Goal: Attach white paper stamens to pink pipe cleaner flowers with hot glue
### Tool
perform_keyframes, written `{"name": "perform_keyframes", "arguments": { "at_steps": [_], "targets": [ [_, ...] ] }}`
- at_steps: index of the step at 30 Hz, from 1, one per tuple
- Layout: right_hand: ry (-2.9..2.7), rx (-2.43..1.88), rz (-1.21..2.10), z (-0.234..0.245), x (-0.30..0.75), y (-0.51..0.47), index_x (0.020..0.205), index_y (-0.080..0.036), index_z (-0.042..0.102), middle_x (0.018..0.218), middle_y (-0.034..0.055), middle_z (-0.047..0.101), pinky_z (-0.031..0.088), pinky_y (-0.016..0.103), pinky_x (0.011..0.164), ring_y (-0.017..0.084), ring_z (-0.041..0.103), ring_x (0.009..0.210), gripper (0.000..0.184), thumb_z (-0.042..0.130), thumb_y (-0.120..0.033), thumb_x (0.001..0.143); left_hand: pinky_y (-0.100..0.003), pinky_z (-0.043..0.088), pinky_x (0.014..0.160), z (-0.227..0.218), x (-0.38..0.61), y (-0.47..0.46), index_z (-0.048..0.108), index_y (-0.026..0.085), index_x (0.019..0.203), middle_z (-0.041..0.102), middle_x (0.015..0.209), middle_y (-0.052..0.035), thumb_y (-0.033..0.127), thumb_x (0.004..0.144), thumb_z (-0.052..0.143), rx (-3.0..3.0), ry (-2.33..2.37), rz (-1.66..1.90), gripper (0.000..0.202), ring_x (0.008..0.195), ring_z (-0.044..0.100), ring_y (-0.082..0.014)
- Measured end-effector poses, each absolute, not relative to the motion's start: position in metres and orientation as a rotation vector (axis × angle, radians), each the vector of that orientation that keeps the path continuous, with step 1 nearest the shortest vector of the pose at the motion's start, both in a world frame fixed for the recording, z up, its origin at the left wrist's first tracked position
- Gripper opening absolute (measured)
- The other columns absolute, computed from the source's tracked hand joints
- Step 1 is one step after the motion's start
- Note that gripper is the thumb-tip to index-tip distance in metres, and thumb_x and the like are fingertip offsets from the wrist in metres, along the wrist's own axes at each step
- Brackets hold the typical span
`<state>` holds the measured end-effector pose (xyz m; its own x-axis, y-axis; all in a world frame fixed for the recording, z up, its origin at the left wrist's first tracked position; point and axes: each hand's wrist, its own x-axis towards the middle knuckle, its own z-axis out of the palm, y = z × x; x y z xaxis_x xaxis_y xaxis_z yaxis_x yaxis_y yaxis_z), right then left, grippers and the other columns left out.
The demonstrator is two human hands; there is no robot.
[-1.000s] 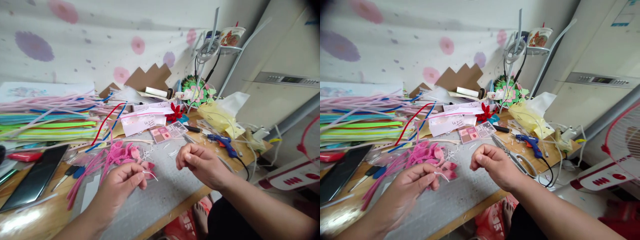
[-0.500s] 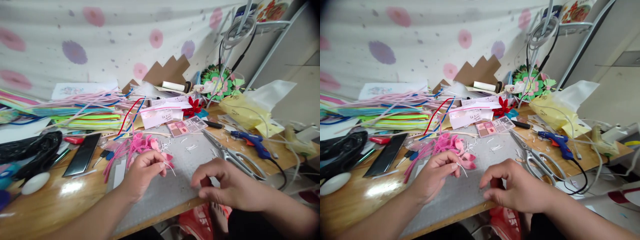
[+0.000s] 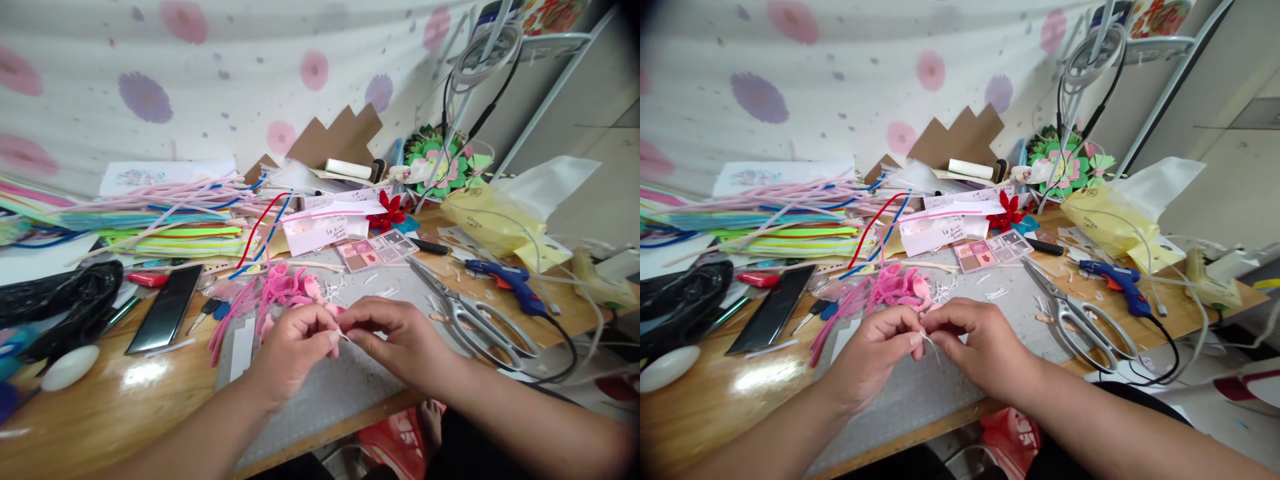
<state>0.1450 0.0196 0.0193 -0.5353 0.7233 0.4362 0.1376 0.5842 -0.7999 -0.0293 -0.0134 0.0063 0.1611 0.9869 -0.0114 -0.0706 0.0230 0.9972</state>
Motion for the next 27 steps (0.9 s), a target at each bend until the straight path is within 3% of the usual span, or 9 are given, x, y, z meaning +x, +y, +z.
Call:
{"name": "perform_keyframes", "arguments": {
  "at_steps": [9, 15, 20, 22, 25, 27],
  "targets": [
    [-2.165, -0.783, 0.546, 0.012, 0.140, 0.014, 0.076, -0.017, 0.057, 0.069, 0.0015, 0.059, 0.042, 0.023, 0.056, 0.012, 0.054, 0.060, 0.012, 0.051, -0.008, 0.077, -0.026, 0.039, 0.060, 0.010, -0.025, -0.014, 0.061, 0.016, 0.065, 0.059, 0.055, 0.0023, 0.018, 0.074, 0.064, 1.082, 1.005, 1.160, 0.010, 0.056, 0.052, -0.0118],
    [-2.584, -0.757, 1.032, 0.031, 0.171, 0.011, 0.076, -0.017, 0.055, 0.070, -0.0013, 0.056, 0.040, 0.020, 0.057, 0.011, 0.049, 0.061, 0.018, 0.048, -0.002, 0.072, -0.023, 0.040, 0.059, 0.009, -0.027, -0.012, 0.064, 0.015, 0.073, 0.060, 0.056, 0.0022, 0.020, 0.078, 0.064, 0.989, 0.996, 1.199, 0.007, 0.055, 0.053, -0.0102],
    [-2.765, -0.574, 1.362, 0.038, 0.202, -0.001, 0.063, -0.016, 0.059, 0.066, -0.0022, 0.059, 0.042, 0.018, 0.063, 0.011, 0.057, 0.067, 0.032, 0.043, 0.011, 0.059, -0.023, 0.043, 0.063, 0.008, -0.026, -0.012, 0.065, 0.014, 0.076, 0.063, 0.060, 0.0015, 0.021, 0.077, 0.067, 0.862, 0.944, 1.210, 0.007, 0.059, 0.055, -0.0100],
    [-2.695, -0.716, 1.331, 0.038, 0.209, -0.004, 0.064, -0.016, 0.061, 0.066, -0.0014, 0.061, 0.043, 0.019, 0.064, 0.011, 0.058, 0.067, 0.031, 0.044, 0.010, 0.064, -0.024, 0.045, 0.065, 0.007, -0.026, -0.011, 0.066, 0.014, 0.077, 0.064, 0.063, 0.0007, 0.020, 0.077, 0.068, 0.843, 0.928, 1.202, 0.006, 0.062, 0.057, -0.0104],
    [-2.621, -0.937, 1.213, 0.038, 0.217, -0.004, 0.075, -0.017, 0.063, 0.069, 0.0006, 0.064, 0.044, 0.021, 0.060, 0.012, 0.058, 0.064, 0.018, 0.051, -0.004, 0.079, -0.026, 0.047, 0.070, 0.006, -0.026, -0.011, 0.067, 0.015, 0.081, 0.067, 0.068, -0.0010, 0.020, 0.077, 0.068, 0.831, 0.920, 1.173, 0.007, 0.065, 0.060, -0.0114],
    [-2.606, -1.001, 1.110, 0.036, 0.228, 0.000, 0.077, -0.018, 0.061, 0.071, 0.0007, 0.064, 0.045, 0.022, 0.061, 0.013, 0.058, 0.065, 0.015, 0.051, -0.008, 0.081, -0.027, 0.047, 0.070, 0.006, -0.026, -0.010, 0.067, 0.015, 0.081, 0.068, 0.069, -0.0012, 0.021, 0.076, 0.070, 0.828, 0.923, 1.176, 0.009, 0.064, 0.060, -0.0116]
  ]
}}
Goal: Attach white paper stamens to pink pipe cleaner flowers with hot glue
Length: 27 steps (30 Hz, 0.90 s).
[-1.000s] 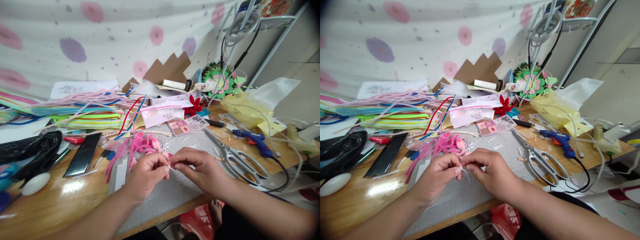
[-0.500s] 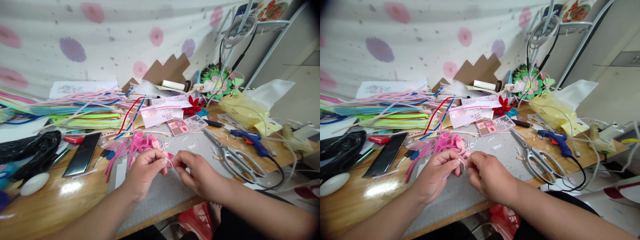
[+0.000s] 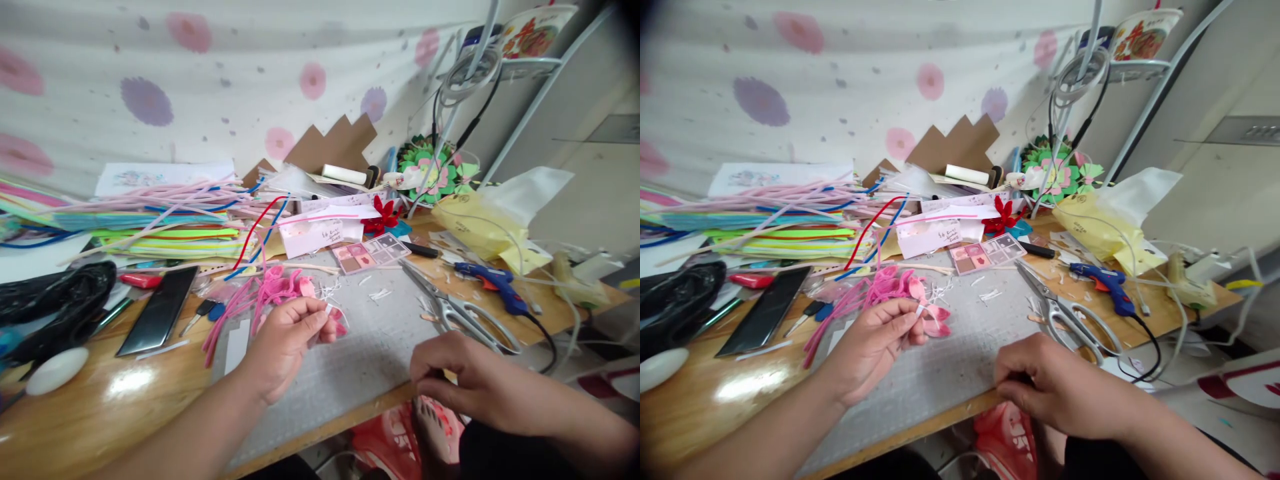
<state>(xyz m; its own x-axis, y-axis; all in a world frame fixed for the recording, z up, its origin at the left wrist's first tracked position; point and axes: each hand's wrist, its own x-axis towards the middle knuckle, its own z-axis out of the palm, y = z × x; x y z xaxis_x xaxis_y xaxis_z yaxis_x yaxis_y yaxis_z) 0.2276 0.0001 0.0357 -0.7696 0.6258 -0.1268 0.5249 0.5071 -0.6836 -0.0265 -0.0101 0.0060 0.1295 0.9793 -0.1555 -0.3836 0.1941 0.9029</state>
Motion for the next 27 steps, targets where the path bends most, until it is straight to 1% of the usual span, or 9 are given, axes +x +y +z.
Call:
{"name": "perform_keyframes", "arguments": {
  "at_steps": [3, 6, 9, 11, 13, 18, 21, 24, 27],
  "targets": [
    [-2.516, -1.114, 0.814, 0.026, 0.258, 0.009, 0.078, -0.019, 0.058, 0.079, 0.0027, 0.065, 0.046, 0.026, 0.069, 0.015, 0.060, 0.074, 0.017, 0.047, -0.006, 0.079, -0.025, 0.046, 0.064, 0.007, -0.027, -0.008, 0.067, 0.015, 0.078, 0.067, 0.066, 0.0000, 0.022, 0.073, 0.074, 0.832, 0.935, 1.200, 0.011, 0.061, 0.059, -0.0111],
    [-2.333, -1.512, 0.298, 0.008, 0.299, 0.016, 0.082, -0.019, 0.059, 0.084, 0.0072, 0.066, 0.046, 0.031, 0.071, 0.020, 0.061, 0.077, 0.013, 0.047, -0.015, 0.083, -0.022, 0.044, 0.059, 0.006, -0.029, -0.006, 0.065, 0.017, 0.076, 0.065, 0.064, 0.0013, 0.023, 0.072, 0.075, 0.820, 0.951, 1.207, 0.012, 0.061, 0.059, -0.0110],
    [-2.268, -1.845, 0.100, -0.009, 0.327, 0.020, 0.101, -0.018, 0.062, 0.095, 0.0113, 0.068, 0.047, 0.033, 0.070, 0.023, 0.064, 0.079, 0.023, 0.052, -0.027, 0.083, -0.021, 0.044, 0.058, 0.004, -0.031, -0.004, 0.064, 0.017, 0.073, 0.064, 0.063, 0.0019, 0.025, 0.075, 0.074, 0.825, 0.983, 1.190, 0.012, 0.061, 0.058, -0.0105],
    [-2.324, -1.937, 0.089, -0.016, 0.331, 0.023, 0.116, -0.016, 0.058, 0.100, 0.0135, 0.069, 0.047, 0.034, 0.072, 0.027, 0.065, 0.086, 0.037, 0.054, -0.033, 0.083, -0.020, 0.044, 0.059, 0.003, -0.031, -0.004, 0.065, 0.017, 0.072, 0.064, 0.064, 0.0020, 0.026, 0.075, 0.073, 0.820, 0.997, 1.182, 0.013, 0.062, 0.057, -0.0103],
    [-2.359, -1.991, 0.067, -0.020, 0.329, 0.028, 0.122, -0.015, 0.055, 0.099, 0.0147, 0.069, 0.046, 0.035, 0.072, 0.029, 0.066, 0.087, 0.044, 0.054, -0.035, 0.083, -0.020, 0.045, 0.060, 0.004, -0.030, -0.004, 0.067, 0.018, 0.074, 0.065, 0.067, 0.0017, 0.027, 0.073, 0.075, 0.810, 1.000, 1.178, 0.012, 0.065, 0.058, -0.0107],
    [-2.337, -2.035, 0.069, -0.013, 0.329, 0.039, 0.121, -0.015, 0.056, 0.087, 0.0108, 0.072, 0.044, 0.030, 0.064, 0.026, 0.066, 0.076, 0.042, 0.051, -0.026, 0.081, -0.020, 0.046, 0.062, 0.010, -0.026, -0.005, 0.069, 0.019, 0.075, 0.067, 0.067, 0.0021, 0.025, 0.064, 0.081, 0.759, 1.027, 1.161, 0.018, 0.066, 0.060, -0.0114],
    [-2.231, -2.037, 0.106, -0.005, 0.337, 0.028, 0.116, -0.016, 0.060, 0.081, 0.0089, 0.070, 0.046, 0.032, 0.063, 0.025, 0.065, 0.072, 0.040, 0.053, -0.028, 0.078, -0.020, 0.046, 0.061, 0.012, -0.026, -0.004, 0.067, 0.017, 0.071, 0.066, 0.065, 0.0018, 0.026, 0.063, 0.082, 0.758, 1.047, 1.167, 0.019, 0.064, 0.060, -0.0113],
    [-1.858, -1.899, 0.321, 0.001, 0.338, 0.004, 0.118, -0.018, 0.057, 0.080, 0.0072, 0.066, 0.049, 0.033, 0.059, 0.023, 0.062, 0.064, 0.046, 0.057, -0.038, 0.077, -0.022, 0.046, 0.060, 0.011, -0.025, -0.004, 0.066, 0.016, 0.070, 0.067, 0.064, 0.0009, 0.027, 0.065, 0.080, 0.784, 1.052, 1.183, 0.018, 0.062, 0.059, -0.0118],
    [-1.597, -1.602, 0.783, -0.004, 0.323, -0.027, 0.133, -0.025, 0.040, 0.085, 0.0043, 0.064, 0.052, 0.031, 0.053, 0.020, 0.061, 0.060, 0.065, 0.064, -0.044, 0.075, -0.025, 0.047, 0.063, 0.009, -0.025, -0.005, 0.065, 0.016, 0.071, 0.068, 0.067, -0.0004, 0.027, 0.069, 0.076, 0.792, 1.063, 1.183, 0.016, 0.063, 0.060, -0.0124]
  ]
}}
